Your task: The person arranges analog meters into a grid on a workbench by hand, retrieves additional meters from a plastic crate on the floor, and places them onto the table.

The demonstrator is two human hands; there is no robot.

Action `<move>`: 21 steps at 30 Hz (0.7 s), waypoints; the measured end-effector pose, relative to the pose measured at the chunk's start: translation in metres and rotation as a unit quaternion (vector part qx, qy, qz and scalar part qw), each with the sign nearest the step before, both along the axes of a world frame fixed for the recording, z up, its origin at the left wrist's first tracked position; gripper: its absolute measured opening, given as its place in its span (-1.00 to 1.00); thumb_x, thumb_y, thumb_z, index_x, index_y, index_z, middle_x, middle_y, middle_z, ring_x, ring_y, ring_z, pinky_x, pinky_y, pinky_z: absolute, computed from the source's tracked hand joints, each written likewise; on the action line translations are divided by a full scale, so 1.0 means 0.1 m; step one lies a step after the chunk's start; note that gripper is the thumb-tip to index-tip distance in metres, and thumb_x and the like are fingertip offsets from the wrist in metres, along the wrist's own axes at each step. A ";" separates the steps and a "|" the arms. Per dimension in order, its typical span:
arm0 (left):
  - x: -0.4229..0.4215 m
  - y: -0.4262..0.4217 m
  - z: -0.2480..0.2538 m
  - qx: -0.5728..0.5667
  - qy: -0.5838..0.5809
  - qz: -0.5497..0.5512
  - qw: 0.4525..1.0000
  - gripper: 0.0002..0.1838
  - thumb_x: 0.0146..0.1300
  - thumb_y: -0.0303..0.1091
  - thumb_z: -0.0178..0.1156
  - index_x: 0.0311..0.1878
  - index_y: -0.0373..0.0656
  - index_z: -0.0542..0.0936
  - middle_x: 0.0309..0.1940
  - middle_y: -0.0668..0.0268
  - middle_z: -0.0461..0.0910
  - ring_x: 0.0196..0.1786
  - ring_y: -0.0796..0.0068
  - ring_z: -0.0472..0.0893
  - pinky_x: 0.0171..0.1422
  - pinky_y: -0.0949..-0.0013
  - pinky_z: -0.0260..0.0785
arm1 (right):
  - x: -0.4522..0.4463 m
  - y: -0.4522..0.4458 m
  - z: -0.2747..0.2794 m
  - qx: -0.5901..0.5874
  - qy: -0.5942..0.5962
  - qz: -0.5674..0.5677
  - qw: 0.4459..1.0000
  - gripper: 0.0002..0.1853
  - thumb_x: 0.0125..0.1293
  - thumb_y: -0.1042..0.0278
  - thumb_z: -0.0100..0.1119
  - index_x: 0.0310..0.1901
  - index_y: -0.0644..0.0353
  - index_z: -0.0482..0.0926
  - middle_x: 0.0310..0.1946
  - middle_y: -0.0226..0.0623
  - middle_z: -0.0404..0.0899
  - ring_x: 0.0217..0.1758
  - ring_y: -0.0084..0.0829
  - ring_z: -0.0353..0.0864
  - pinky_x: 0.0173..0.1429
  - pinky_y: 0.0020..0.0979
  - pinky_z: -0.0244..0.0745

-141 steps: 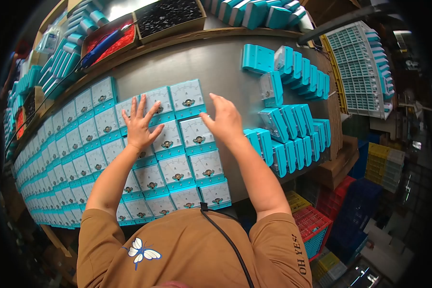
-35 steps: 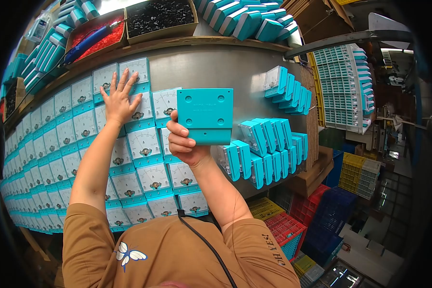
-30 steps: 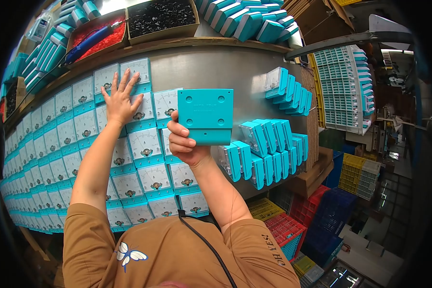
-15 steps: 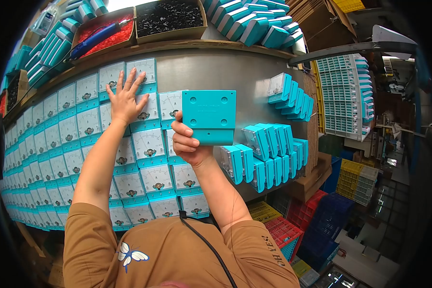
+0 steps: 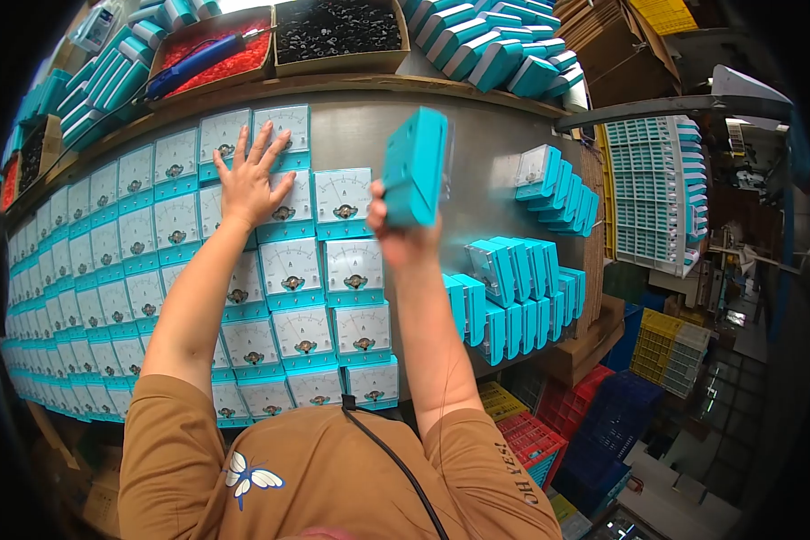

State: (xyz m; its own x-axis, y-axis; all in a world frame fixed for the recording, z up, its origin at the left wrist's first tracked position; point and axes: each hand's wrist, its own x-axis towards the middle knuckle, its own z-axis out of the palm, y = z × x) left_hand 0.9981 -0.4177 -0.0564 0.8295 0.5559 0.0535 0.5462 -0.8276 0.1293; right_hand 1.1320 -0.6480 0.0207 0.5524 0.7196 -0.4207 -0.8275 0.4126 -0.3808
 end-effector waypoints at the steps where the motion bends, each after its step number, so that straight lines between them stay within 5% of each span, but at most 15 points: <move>1: 0.00 0.00 0.00 -0.001 -0.003 -0.002 1.000 -0.25 0.30 0.27 0.09 0.56 0.59 0.17 0.66 0.59 -0.02 0.69 0.23 -0.10 0.56 -0.56 -0.34 | 0.14 0.06 -0.03 -0.122 -0.095 -0.036 0.987 -0.48 0.55 -0.14 -0.07 0.11 0.22 0.49 -0.17 -0.22 0.59 -0.38 -0.42 0.59 -0.37 -0.37 0.48; 4: -0.01 0.00 -0.01 0.000 -0.012 -0.003 1.000 -0.25 0.30 0.28 0.09 0.56 0.59 0.17 0.66 0.58 -0.02 0.69 0.22 -0.09 0.55 -0.56 -0.34 | 0.45 0.38 -0.20 -0.409 -0.301 -0.108 0.854 -0.49 0.59 -0.18 -0.16 0.11 0.16 0.47 -0.13 -0.29 0.58 -0.30 -0.50 0.60 -0.33 -0.36 0.50; 6: -0.01 0.00 -0.01 0.004 -0.015 -0.003 1.000 -0.23 0.28 0.23 0.13 0.56 0.60 0.17 0.66 0.59 0.00 0.68 0.21 -0.06 0.55 -0.55 -0.29 | 0.73 0.53 -0.67 -0.473 -0.439 -0.109 0.757 -0.58 0.58 -0.03 -0.02 0.12 0.20 0.44 -0.10 -0.23 0.61 -0.05 -0.35 0.61 0.03 -0.27 0.53; 8: -0.01 0.00 -0.01 0.008 -0.017 -0.003 1.000 -0.23 0.28 0.22 0.15 0.56 0.61 0.17 0.65 0.59 0.01 0.68 0.21 -0.04 0.55 -0.55 -0.26 | 0.70 0.71 -0.59 -0.534 -0.491 -0.083 0.683 -0.59 0.57 0.01 0.01 0.10 0.26 0.45 -0.04 -0.14 0.62 0.04 -0.27 0.58 0.17 -0.25 0.46; 14: 0.00 0.00 -0.01 0.003 -0.012 -0.004 1.000 -0.23 0.28 0.24 0.14 0.56 0.61 0.17 0.65 0.58 0.00 0.68 0.20 -0.05 0.55 -0.56 -0.29 | 0.79 0.96 -0.86 -0.490 -0.407 -0.058 0.769 -0.60 0.56 0.03 0.02 0.08 0.25 0.47 -0.01 -0.06 0.63 0.05 -0.20 0.61 0.16 -0.21 0.47; 17: 0.00 0.01 -0.02 -0.003 -0.014 -0.002 1.000 -0.24 0.28 0.27 0.10 0.56 0.61 0.17 0.65 0.58 0.00 0.69 0.22 -0.08 0.56 -0.56 -0.36 | 0.78 0.96 -0.99 -0.492 -0.464 -0.083 0.732 -0.60 0.56 0.01 0.01 0.09 0.22 0.48 -0.01 -0.03 0.64 0.05 -0.13 0.63 0.16 -0.17 0.48; 20: -0.01 0.01 -0.03 -0.007 -0.015 -0.001 1.000 -0.24 0.28 0.27 0.10 0.55 0.61 0.18 0.65 0.58 0.00 0.69 0.22 -0.08 0.56 -0.57 -0.36 | 0.67 0.95 -0.86 -0.542 -0.521 -0.005 0.659 -0.60 0.53 -0.02 0.02 0.07 0.18 0.48 -0.03 0.00 0.66 0.04 -0.04 0.64 0.15 -0.12 0.48; 21: -0.01 0.01 -0.03 -0.010 -0.013 -0.001 1.000 -0.25 0.28 0.27 0.10 0.55 0.61 0.18 0.65 0.58 0.00 0.69 0.22 -0.08 0.56 -0.57 -0.36 | 0.67 0.92 -0.81 -0.549 -0.516 0.094 0.651 -0.51 0.49 -0.06 0.05 0.25 0.11 0.44 0.14 0.10 0.57 0.22 0.05 0.55 0.27 -0.06 0.43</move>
